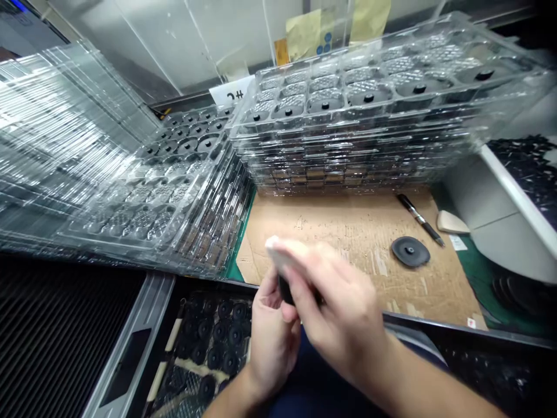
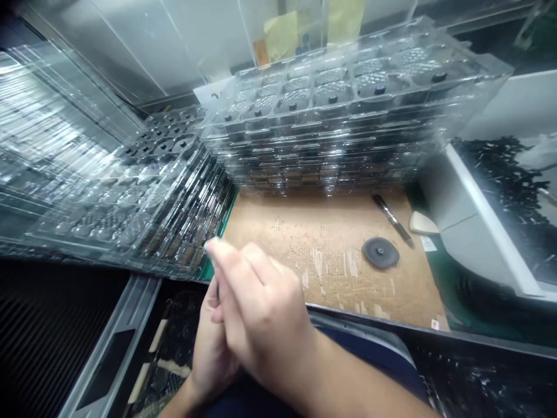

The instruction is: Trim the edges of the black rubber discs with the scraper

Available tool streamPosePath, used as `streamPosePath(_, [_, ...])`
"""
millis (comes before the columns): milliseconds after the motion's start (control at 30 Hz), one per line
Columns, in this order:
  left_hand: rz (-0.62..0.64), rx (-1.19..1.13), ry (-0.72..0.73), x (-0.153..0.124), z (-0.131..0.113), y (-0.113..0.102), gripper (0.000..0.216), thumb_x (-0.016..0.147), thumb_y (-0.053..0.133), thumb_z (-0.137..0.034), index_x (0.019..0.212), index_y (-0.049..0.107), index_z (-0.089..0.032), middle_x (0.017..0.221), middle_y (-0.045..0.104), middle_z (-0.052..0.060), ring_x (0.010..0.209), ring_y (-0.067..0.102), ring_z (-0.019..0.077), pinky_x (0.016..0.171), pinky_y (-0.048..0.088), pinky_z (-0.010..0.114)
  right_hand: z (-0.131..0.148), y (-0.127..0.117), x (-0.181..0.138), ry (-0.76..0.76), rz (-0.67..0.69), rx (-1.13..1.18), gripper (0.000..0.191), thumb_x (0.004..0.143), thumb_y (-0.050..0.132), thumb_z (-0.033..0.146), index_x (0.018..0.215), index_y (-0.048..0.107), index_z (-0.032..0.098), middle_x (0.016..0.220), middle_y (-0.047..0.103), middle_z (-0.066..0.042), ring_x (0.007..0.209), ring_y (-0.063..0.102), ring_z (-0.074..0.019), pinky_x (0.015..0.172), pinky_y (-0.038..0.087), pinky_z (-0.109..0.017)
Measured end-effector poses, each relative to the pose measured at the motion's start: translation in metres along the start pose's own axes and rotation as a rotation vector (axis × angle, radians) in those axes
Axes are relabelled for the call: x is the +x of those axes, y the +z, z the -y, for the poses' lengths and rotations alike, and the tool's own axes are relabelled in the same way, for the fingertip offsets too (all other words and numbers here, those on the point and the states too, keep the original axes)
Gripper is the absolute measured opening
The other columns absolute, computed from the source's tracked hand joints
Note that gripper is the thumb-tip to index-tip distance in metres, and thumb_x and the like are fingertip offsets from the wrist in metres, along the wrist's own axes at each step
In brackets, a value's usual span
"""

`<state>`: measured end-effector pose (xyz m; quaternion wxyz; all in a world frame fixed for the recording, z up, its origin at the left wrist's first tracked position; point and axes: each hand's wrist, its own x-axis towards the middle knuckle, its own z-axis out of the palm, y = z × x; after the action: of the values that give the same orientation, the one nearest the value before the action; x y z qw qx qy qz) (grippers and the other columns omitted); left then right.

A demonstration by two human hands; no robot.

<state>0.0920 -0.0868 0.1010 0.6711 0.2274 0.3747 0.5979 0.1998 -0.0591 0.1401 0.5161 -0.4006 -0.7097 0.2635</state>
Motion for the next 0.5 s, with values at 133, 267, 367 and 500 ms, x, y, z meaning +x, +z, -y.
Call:
streamPosePath(133, [0.007, -0.052, -0.008, 0.0, -0.007, -0.006, 0.043, 0.074, 0.065, -0.028, 0.116, 0.055, -0.029, 0.119, 0.056, 0.001, 0.107, 0.056, 0.0168, 0.091, 0.049, 0.023, -0.013, -0.022, -0.017, 0.248, 0.34, 0.284, 0.02, 0.087, 0.052, 0.016, 0.103, 0.063, 0.022, 0.087, 0.06, 0.002, 0.071, 0.056, -0.0041, 0.062, 0.046, -0.01])
streamPosePath(267, [0.146, -0.181, -0.12, 0.001, -0.011, -0.004, 0.053, 0.065, 0.066, -0.041, 0.114, 0.058, -0.024, 0.118, 0.057, 0.004, 0.109, 0.055, 0.0238, 0.097, 0.046, 0.029, -0.04, -0.052, -0.038, 0.603, 0.134, 0.202, 0.021, 0.088, 0.053, 0.036, 0.101, 0.064, 0.024, 0.098, 0.061, 0.0, 0.086, 0.06, -0.0117, 0.07, 0.05, -0.014])
streamPosePath(367, [0.224, -0.252, -0.204, -0.001, -0.011, 0.003, 0.052, 0.068, 0.065, -0.04, 0.116, 0.057, -0.023, 0.12, 0.056, 0.005, 0.111, 0.054, 0.0259, 0.1, 0.043, 0.031, -0.04, -0.062, -0.042, 0.535, -0.082, -0.062, 0.021, 0.087, 0.053, 0.037, 0.104, 0.062, 0.028, 0.096, 0.061, 0.002, 0.079, 0.06, -0.0112, 0.059, 0.048, -0.014])
streamPosePath(500, [0.193, -0.174, -0.32, -0.003, -0.008, 0.012, 0.062, 0.065, 0.07, -0.044, 0.12, 0.053, -0.023, 0.117, 0.057, 0.006, 0.107, 0.056, 0.0242, 0.099, 0.045, 0.035, -0.015, -0.055, -0.025, 0.043, -0.069, -0.221, 0.027, 0.088, 0.051, 0.025, 0.113, 0.059, 0.031, 0.1, 0.059, 0.004, 0.077, 0.056, -0.0118, 0.06, 0.045, -0.022])
